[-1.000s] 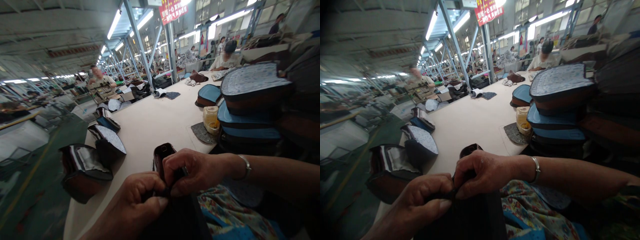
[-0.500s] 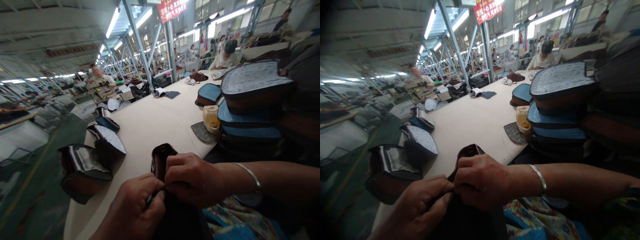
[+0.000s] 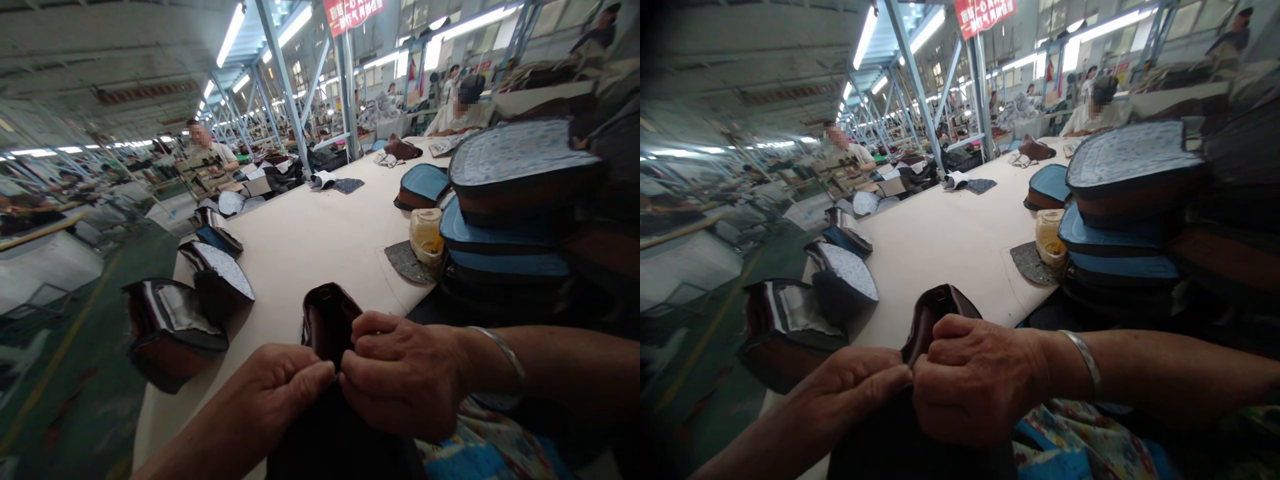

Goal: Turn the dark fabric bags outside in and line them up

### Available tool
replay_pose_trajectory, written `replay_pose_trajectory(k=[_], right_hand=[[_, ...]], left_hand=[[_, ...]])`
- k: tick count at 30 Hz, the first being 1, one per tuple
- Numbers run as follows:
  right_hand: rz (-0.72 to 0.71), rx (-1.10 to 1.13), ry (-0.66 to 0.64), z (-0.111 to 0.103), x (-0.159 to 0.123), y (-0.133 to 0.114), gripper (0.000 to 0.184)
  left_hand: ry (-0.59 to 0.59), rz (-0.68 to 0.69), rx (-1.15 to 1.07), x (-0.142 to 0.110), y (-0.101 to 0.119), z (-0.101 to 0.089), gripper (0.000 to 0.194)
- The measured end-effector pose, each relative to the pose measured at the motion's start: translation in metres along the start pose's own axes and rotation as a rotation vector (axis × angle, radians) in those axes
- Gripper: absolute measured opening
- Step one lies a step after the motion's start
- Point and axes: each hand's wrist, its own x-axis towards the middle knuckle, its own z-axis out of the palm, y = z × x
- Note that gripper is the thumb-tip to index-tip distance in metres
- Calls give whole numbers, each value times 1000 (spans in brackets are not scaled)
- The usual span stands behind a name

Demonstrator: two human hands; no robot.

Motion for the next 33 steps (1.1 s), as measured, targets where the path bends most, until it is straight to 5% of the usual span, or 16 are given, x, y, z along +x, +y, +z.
replay_pose_trajectory(k=[4, 8, 10, 14, 19, 24, 28, 33], right_hand=[[81, 105, 34, 1, -5, -4, 17], [536, 524, 104, -13, -6, -1, 16], [690, 604, 2, -21, -2, 4, 20], [532, 623, -266, -22, 6, 13, 23], [291, 518, -90, 1, -1, 15, 23], [465, 822, -117, -3, -8, 18, 24], [705, 975, -249, -18, -5, 21, 38], [617, 967, -342, -25, 6, 21, 35]], left_hand=[[21, 33, 98, 1, -2, 7, 36], [156, 228, 283, -2, -6, 13, 29], [212, 287, 337, -3, -8, 16, 29], [280, 339, 358, -1, -8, 21, 27], [192, 260, 280, -2, -8, 14, 32], [70, 237, 107, -10, -11, -10, 53], [42, 312, 169, -8, -6, -24, 44], [-128, 407, 260, 3, 4, -31, 32]])
